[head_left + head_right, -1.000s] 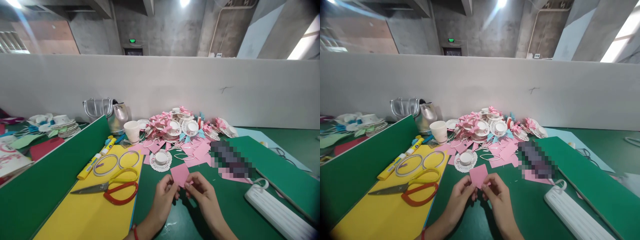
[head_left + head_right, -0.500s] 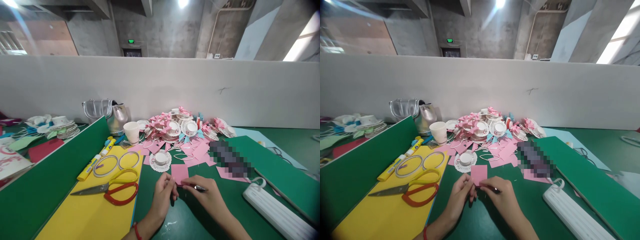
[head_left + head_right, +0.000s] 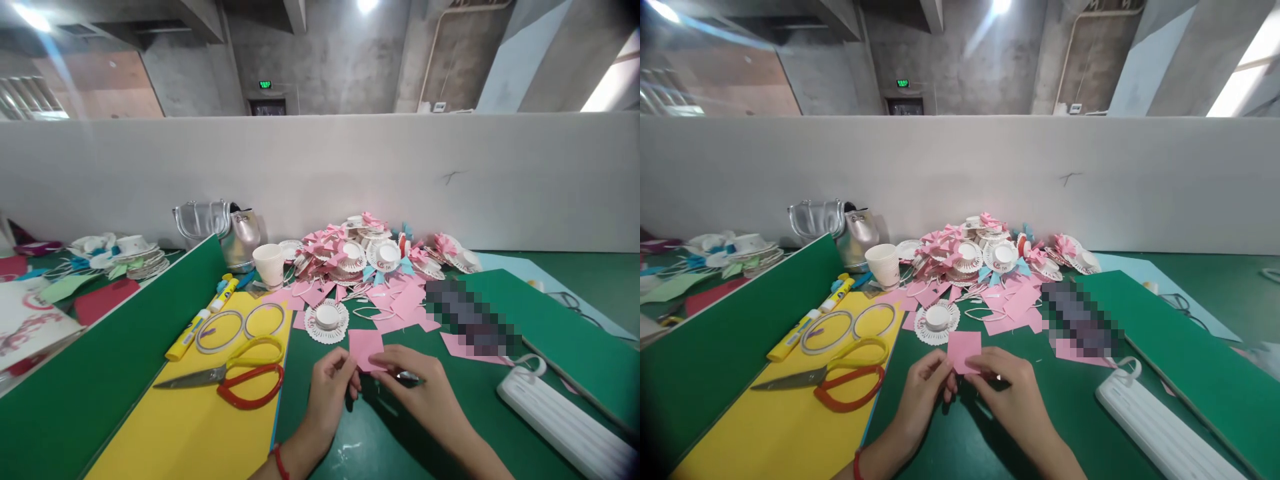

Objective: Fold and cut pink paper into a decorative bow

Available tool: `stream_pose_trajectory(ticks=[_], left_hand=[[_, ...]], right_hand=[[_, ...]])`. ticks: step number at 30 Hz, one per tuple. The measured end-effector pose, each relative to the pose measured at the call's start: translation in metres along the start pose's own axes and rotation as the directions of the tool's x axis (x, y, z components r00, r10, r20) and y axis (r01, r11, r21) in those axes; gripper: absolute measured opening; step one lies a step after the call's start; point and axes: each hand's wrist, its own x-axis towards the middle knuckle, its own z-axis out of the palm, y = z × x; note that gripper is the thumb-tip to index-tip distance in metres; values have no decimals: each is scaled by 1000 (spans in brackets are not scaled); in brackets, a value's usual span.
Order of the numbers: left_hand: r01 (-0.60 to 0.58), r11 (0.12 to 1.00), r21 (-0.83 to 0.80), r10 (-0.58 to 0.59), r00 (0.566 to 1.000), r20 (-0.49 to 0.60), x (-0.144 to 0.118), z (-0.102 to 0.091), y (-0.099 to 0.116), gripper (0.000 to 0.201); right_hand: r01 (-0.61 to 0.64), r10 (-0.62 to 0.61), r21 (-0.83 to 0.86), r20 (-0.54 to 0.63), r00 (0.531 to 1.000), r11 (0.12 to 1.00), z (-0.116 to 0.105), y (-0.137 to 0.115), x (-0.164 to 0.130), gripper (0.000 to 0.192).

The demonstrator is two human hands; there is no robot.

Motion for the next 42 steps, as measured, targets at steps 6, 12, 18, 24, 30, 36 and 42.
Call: stream_pose_trajectory(ticks=[6,12,18,24,30,36,42], left_hand=[[8,1000,8,-9,999,40,0,0,0,24],[-18,998,61,16,999,34,-2,1,4,26],[-23,995,96,21,999,30,-3,1,5,24],[-84,993,87,79,995,59,-7,3,9,20],[-103,994,43,99,992,84,-7,0,8,20],[-84,996,-12,84,993,88,-5,-3,4,25],[-97,995,-22,99,992,80,-5,-5,1,24]], right_hand=[[-76,82,148,-33,996,986,8,-1,-3,12],[-193,240,367,-87,967,910,17,-3,-5,13],[-292,351,452,-51,935,843,18,-4,-4,19],[-327,415,490,-80,906,808,19,-5,-5,18],[-329,423,524,-67,904,785,19,-3,-5,13],[-339,394,495,-7,919,800,18,-3,-4,9],[-341,418,499,-46,907,796,20,-7,-5,15]])
